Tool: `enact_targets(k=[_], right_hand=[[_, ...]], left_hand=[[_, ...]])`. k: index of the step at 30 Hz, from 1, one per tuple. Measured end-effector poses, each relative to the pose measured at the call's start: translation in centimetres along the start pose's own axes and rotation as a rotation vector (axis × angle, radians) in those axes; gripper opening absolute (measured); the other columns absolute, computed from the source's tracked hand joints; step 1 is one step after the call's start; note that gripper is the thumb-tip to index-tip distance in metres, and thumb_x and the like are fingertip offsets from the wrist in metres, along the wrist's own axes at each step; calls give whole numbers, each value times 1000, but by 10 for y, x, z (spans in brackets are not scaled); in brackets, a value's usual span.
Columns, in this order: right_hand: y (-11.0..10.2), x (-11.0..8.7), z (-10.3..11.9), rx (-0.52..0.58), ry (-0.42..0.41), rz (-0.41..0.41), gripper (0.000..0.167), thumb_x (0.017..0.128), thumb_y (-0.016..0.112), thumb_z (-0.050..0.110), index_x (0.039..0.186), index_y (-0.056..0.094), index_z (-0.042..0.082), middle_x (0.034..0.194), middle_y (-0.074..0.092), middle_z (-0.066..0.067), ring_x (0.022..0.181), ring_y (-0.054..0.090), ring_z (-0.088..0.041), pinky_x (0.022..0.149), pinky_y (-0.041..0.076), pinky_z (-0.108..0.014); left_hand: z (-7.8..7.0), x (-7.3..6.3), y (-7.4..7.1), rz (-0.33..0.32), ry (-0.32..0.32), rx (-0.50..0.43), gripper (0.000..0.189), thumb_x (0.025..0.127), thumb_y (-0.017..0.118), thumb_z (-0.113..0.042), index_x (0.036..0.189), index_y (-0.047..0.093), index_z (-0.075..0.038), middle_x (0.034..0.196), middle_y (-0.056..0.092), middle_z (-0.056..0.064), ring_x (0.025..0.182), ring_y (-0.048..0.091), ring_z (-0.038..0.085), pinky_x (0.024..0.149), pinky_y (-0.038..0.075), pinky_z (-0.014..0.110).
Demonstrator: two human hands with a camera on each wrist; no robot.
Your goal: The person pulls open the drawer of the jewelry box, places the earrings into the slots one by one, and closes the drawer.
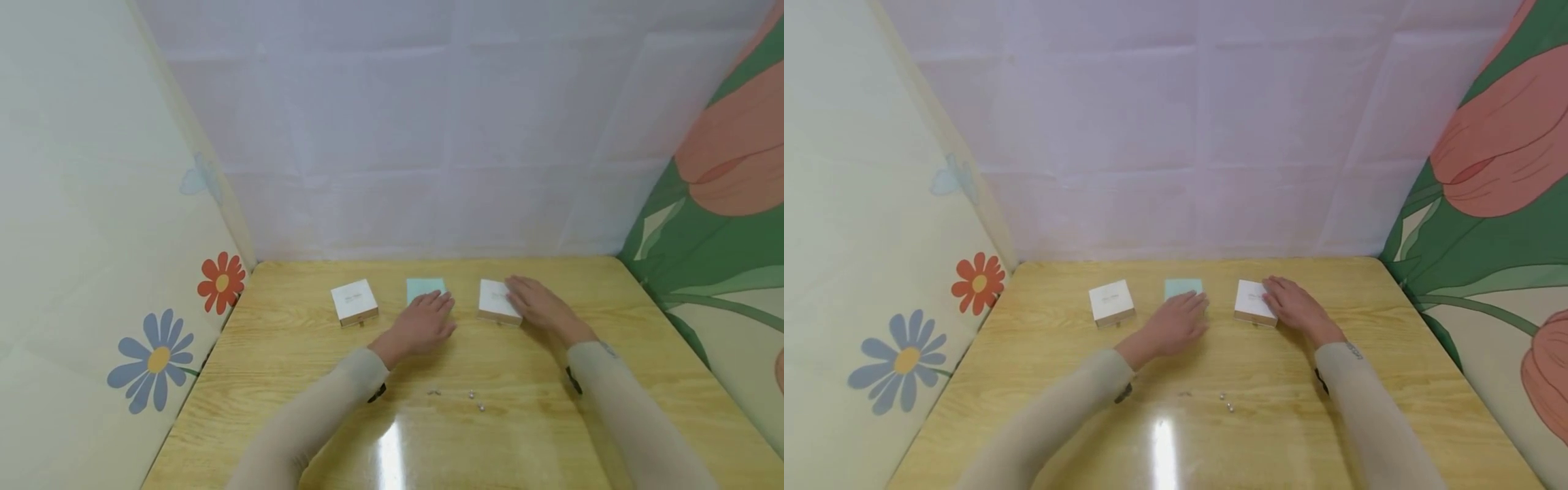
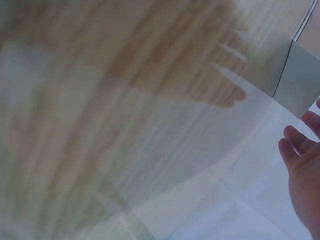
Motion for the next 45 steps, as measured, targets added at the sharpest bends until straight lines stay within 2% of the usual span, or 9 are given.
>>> enact_targets(k=[7, 14, 27, 38, 42, 45], right_hand=[[4, 4, -2, -1, 6, 35, 54, 111, 36, 26, 152, 35, -9, 156, 32, -33, 144, 29, -52, 121, 18, -64], [7, 8, -8, 1, 27, 55, 55, 112, 34, 30, 154, 34, -5, 158, 31, -31, 145, 29, -51, 121, 19, -63], [8, 10, -6, -16, 23, 78, 54, 111, 36, 30, 154, 36, -3, 155, 35, -31, 143, 33, -51, 119, 23, -65], [6, 12, -5, -7, 52, 101, 55, 111, 37, 31, 154, 35, -2, 155, 35, -31, 142, 33, -52, 119, 23, -65], [5, 12, -5, -24, 32, 104, 53, 111, 39, 28, 154, 36, -3, 155, 36, -31, 142, 34, -52, 118, 24, -65], [4, 12, -4, -33, 17, 104, 52, 110, 40, 26, 153, 37, -4, 154, 37, -32, 141, 35, -53, 117, 26, -65]], left_hand=[[-14, 9, 1, 38, 31, 33, 63, 110, 21, -49, 163, 24, -13, 169, 22, 2, 155, 18, 21, 127, 19, 38], [-25, 15, -2, 42, 59, 25, 60, 111, 25, -46, 161, 29, -14, 166, 30, 1, 153, 25, 20, 126, 22, 37], [-36, 33, 10, 41, 18, -26, 57, 110, 29, -49, 156, 39, -17, 157, 44, -1, 145, 38, 17, 121, 33, 38], [-40, 47, 17, 53, -50, -200, 57, 110, 29, -49, 153, 43, -15, 155, 47, 1, 144, 41, 18, 121, 34, 38], [-41, 50, 15, 35, -68, -324, 51, 110, 35, -43, 149, 49, -12, 148, 55, 3, 137, 49, 20, 117, 40, 36], [-42, 52, 14, 23, -101, -472, 46, 109, 40, -39, 143, 55, -11, 136, 63, 4, 123, 60, 19, 107, 50, 35]])
Point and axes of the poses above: each hand's wrist, its own x-axis towards the middle knuckle, its own y-axis out of the palm, z = x × y, the point moved 4 cm from there along x, towards the middle knuckle
